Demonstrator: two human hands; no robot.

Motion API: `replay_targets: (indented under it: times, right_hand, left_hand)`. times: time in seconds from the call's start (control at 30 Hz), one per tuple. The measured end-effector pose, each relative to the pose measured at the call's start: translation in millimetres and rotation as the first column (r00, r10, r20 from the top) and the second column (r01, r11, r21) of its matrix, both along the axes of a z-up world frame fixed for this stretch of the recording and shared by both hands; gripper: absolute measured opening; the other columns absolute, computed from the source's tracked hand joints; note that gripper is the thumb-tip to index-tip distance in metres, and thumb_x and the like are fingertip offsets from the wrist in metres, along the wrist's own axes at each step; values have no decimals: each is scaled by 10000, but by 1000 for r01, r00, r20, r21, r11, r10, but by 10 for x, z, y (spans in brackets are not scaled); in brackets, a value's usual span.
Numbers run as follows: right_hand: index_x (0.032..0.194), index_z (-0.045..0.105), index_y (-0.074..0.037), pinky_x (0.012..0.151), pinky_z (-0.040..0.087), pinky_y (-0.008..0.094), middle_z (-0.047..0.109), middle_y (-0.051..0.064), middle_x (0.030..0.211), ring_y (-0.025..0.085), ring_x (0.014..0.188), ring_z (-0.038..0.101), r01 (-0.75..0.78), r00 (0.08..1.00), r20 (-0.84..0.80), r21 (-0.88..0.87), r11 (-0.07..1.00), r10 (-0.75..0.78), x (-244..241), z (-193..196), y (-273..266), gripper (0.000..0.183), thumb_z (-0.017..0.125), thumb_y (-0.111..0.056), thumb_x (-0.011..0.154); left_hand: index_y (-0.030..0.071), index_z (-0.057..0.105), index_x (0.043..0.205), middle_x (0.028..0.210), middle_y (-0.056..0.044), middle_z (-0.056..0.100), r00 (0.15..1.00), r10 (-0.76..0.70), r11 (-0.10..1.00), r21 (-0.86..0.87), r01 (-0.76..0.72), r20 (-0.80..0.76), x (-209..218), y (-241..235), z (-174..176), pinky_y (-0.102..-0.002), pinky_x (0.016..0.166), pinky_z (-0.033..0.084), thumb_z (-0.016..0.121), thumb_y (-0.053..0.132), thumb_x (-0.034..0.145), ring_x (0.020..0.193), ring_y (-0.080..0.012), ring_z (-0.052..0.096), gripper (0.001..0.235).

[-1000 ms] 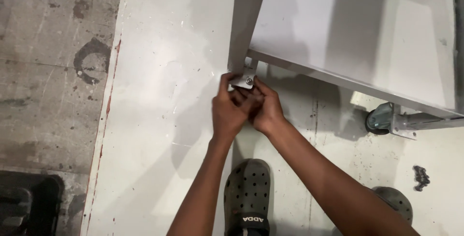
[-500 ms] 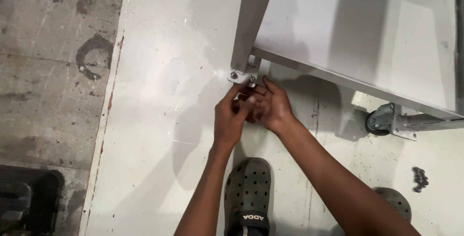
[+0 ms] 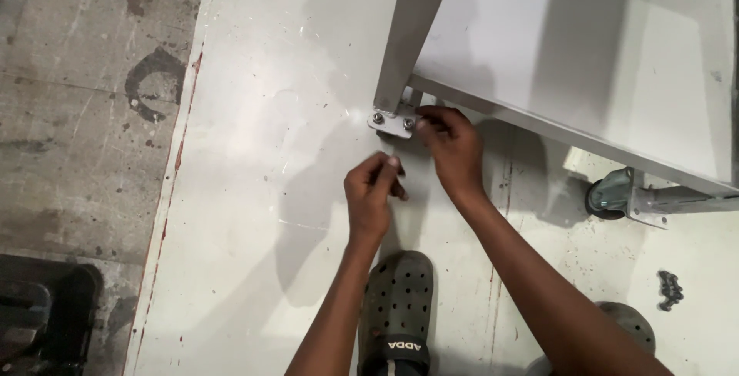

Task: Assembling the base of a metal trolley by attaching or adjusting bolts and nuts at the wheel mounting points.

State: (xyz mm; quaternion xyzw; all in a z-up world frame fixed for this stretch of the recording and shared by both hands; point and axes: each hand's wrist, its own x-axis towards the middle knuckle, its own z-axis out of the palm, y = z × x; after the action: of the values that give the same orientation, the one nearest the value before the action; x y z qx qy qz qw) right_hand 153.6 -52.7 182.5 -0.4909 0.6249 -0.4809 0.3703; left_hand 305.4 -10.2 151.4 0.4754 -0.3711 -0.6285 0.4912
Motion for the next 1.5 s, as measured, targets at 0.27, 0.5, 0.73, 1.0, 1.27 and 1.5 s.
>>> replay_targets:
  times: [0.27,0.5,0.73,1.0,1.27,1.5]
  right_hand:
    - [1117,730,19,744,606,321,728,146,996,197,851,725,-75,921,-383,-4,997,68,127,253,-82,344,836,-113,818]
    - [1194,730,-4,841,609,299,774,102,1023,177,934,762,-198,967,-165,-3,980,195,-123,114,-132,317,637,-10,891]
    - [1086,741,8,736,600,310,742,124,925,187,834,750,-243,898,-369,45,969,242,-4,292,-187,216,740,-18,871]
    - [1106,758,-58,769,578,341,722,115,1020,223,874,718,-151,933,-343,-92,984,111,3,228,-17,339,554,130,910]
    - [1158,783,-126,830,558,368,638,126,1125,271,1021,667,-165,878,-467,-88,982,105,42,117,179,486,518,170,878]
    - [1108,774,-90,824,540,351,654,120,1054,263,965,674,-104,912,-403,-54,993,74,60,34,103,456,485,169,869]
  left_hand:
    - [58,672,1165,1093,-66,743,994,-61,949,304,87,-94,-106,-318,328,-305,720,570,534,129,921,950,-149,708,290]
    - [10,686,1135,1126,-89,748,992,-96,953,280,115,-81,-77,-360,330,-335,791,562,554,113,899,992,-169,700,290]
    - [11,688,1109,1137,-78,760,990,-132,955,262,138,-40,-43,-363,433,-338,802,571,575,115,862,1003,-171,713,291]
    - [55,658,1196,1143,-103,697,931,75,908,410,84,-357,-70,-439,205,-380,832,565,521,188,958,978,-212,685,305]
    - [-2,620,1219,1154,-115,676,826,146,890,436,130,-545,-84,-443,-187,-420,910,558,503,236,1019,1044,-233,684,333]
    - [59,597,1314,1171,-80,678,806,142,874,454,171,-575,-166,-556,-396,-392,925,561,500,133,1004,1043,-212,659,334]
